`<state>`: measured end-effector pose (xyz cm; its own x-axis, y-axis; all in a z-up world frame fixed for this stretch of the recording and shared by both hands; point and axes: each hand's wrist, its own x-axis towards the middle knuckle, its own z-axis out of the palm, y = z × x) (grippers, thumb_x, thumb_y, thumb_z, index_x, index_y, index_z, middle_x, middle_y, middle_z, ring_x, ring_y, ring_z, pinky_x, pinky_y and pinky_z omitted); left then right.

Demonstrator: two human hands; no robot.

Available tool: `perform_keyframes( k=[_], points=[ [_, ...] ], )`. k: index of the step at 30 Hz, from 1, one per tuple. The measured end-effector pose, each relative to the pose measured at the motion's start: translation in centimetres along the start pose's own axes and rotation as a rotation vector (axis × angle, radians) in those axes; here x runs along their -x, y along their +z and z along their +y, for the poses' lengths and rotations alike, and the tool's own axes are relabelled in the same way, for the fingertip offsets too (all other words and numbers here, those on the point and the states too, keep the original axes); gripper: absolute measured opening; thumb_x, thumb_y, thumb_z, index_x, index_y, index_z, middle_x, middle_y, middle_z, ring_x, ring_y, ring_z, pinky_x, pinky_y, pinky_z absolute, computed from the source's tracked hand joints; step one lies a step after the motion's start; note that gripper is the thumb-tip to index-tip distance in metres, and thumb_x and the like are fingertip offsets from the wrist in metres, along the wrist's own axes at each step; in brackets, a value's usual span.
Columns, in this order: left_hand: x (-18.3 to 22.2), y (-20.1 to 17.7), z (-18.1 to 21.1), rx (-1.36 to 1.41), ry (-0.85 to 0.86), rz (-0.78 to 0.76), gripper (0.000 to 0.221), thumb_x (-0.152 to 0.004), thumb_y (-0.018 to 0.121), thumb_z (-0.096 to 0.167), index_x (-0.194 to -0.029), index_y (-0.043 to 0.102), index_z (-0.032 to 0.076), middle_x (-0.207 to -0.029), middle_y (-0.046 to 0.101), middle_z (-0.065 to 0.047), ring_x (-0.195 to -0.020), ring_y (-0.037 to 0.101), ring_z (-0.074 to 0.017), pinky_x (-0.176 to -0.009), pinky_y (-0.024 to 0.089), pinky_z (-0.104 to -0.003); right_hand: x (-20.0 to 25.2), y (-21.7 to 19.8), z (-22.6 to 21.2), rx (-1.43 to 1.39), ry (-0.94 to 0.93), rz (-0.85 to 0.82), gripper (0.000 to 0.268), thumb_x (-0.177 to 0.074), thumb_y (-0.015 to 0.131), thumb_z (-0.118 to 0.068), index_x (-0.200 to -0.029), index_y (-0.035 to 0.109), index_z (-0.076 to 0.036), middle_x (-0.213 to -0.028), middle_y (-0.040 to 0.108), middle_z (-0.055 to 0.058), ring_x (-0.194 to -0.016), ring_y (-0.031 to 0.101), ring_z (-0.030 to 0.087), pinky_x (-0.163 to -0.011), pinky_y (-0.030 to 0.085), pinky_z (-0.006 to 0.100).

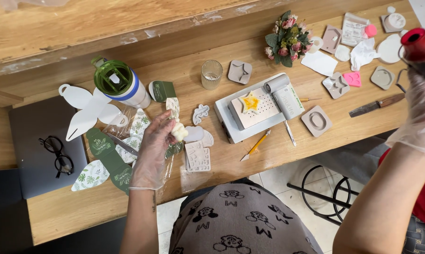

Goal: Shaping and assembling decorative wax candles using a heat tool and sculpting implements.

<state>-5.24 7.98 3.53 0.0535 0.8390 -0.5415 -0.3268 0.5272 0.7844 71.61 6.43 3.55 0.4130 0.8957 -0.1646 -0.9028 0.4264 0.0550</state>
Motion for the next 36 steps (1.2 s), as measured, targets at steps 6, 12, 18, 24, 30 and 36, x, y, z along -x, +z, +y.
perform_keyframes(
  k=[6,12,18,24,30,36],
  points=[
    [-0.1,0.1,0.3,-0.003,0.011,-0.011,0.054,-0.085,0.07,0.014,-0.137,0.06,0.005,-0.1,0.068,-0.014,-0.072,0.06,-0.0129,-0.057,0.051,-0.019,16.3,11.1,28.5,0.485,-0.271,0.001,0.031,-0.093,0.075,0.013,-0.121,0.063,0.014,-0.097,0.072,0.026,-0.099,0.072,0.036,-0.14,0.056,0.071],
    [-0.8,1.1,0.1,-0.048,-0.023,-0.03,0.061,-0.08,0.072,0.019,-0.139,0.058,0.01,-0.114,0.069,-0.016,-0.09,0.065,-0.0218,-0.069,0.053,-0.026,17.5,9.1,35.0,0.968,-0.168,0.005,0.069,-0.087,0.077,-0.001,-0.149,0.047,-0.01,-0.137,0.066,0.025,-0.126,0.072,0.042,-0.104,0.07,0.064],
    [-1.6,0.5,-0.9,-0.008,-0.02,-0.042,0.046,-0.085,0.07,0.012,-0.13,0.062,0.01,-0.105,0.068,-0.012,-0.082,0.06,-0.0175,-0.066,0.05,-0.026,18.8,6.8,39.5,1.277,-0.061,-0.015,0.045,-0.092,0.066,-0.001,-0.133,0.052,-0.012,-0.122,0.073,0.006,-0.122,0.073,0.023,-0.101,0.068,0.033],
    [-2.7,-0.6,-2.8,-0.038,0.154,-0.126,0.041,-0.096,0.067,0.019,-0.132,0.056,0.001,-0.092,0.072,-0.019,-0.061,0.069,-0.0174,-0.054,0.053,-0.022,18.5,3.9,40.0,1.389,-0.103,-0.148,0.044,-0.089,0.076,0.002,-0.124,0.054,-0.013,-0.124,0.071,0.012,-0.118,0.074,0.029,-0.084,0.072,0.044],
    [-2.2,-0.3,-2.2,-0.041,0.136,-0.138,0.04,-0.097,0.066,0.018,-0.132,0.056,0.002,-0.092,0.072,-0.021,-0.062,0.069,-0.019,-0.054,0.053,-0.023,19.0,4.0,40.6,1.422,-0.14,-0.124,0.04,-0.09,0.075,0.004,-0.119,0.053,-0.012,-0.117,0.072,0.01,-0.111,0.076,0.026,-0.082,0.071,0.038],
    [-1.2,-0.2,-1.2,-0.079,0.12,-0.115,0.038,-0.098,0.064,0.018,-0.133,0.057,0.002,-0.096,0.072,-0.02,-0.066,0.067,-0.0183,-0.059,0.05,-0.024,17.9,6.0,37.1,1.411,-0.259,-0.148,0.04,-0.092,0.079,-0.001,-0.122,0.056,-0.014,-0.123,0.073,0.009,-0.114,0.077,0.026,-0.082,0.073,0.038]
  ],
)
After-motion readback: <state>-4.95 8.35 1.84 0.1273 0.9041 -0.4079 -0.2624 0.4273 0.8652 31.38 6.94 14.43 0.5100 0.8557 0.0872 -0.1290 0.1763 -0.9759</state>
